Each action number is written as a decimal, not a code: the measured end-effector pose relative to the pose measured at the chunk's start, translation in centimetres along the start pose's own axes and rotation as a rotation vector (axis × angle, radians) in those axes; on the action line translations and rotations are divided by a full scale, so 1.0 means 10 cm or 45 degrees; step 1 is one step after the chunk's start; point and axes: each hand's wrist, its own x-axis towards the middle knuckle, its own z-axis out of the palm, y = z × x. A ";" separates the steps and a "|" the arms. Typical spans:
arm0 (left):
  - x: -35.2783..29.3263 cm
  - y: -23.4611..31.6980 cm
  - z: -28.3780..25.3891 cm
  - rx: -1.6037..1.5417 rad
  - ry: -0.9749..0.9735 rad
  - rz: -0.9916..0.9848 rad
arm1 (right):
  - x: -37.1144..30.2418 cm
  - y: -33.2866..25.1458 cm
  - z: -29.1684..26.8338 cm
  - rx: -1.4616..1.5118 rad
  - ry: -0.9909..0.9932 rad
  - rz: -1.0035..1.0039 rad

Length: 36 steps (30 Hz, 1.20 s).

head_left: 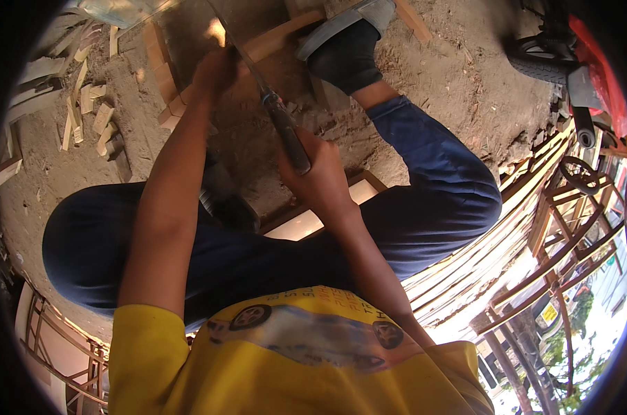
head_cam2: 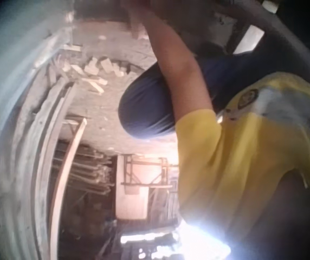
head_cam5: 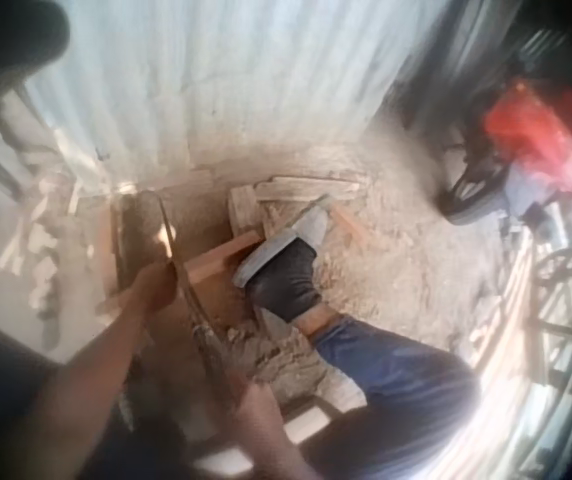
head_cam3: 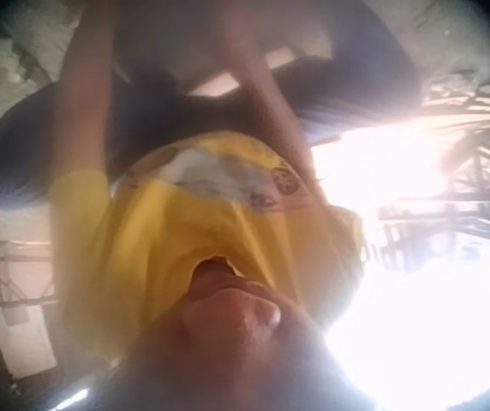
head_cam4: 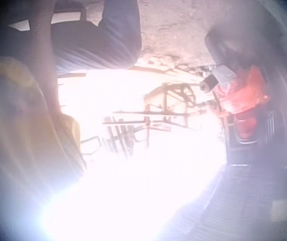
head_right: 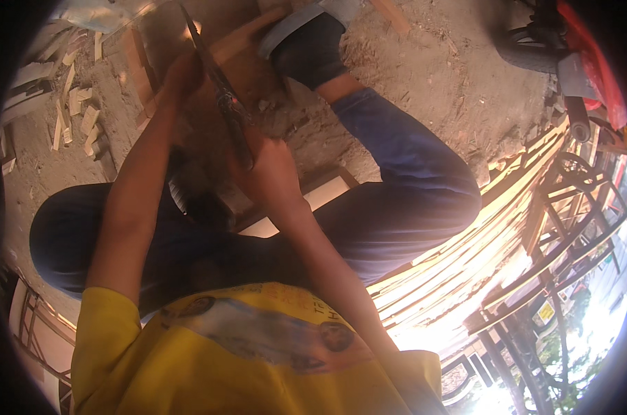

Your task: The person sits on the ground and uses a hand saw to cut a small piece of wood held between their legs. They repeatedly saw back and forth along the wood, producing sawdust.

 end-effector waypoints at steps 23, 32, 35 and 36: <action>-0.04 0.01 -0.04 -0.113 -0.006 0.020 | 0.01 -0.12 0.00 0.175 -0.046 0.175; -0.06 -0.06 0.09 -0.056 0.056 -0.024 | -0.57 -0.02 -0.08 0.063 0.026 0.100; -0.01 0.01 0.10 -0.092 0.050 0.005 | 0.01 0.17 0.17 0.043 0.138 -0.018; -0.01 -0.01 0.04 -0.090 0.044 -0.007 | 0.12 0.18 0.22 0.059 0.165 -0.051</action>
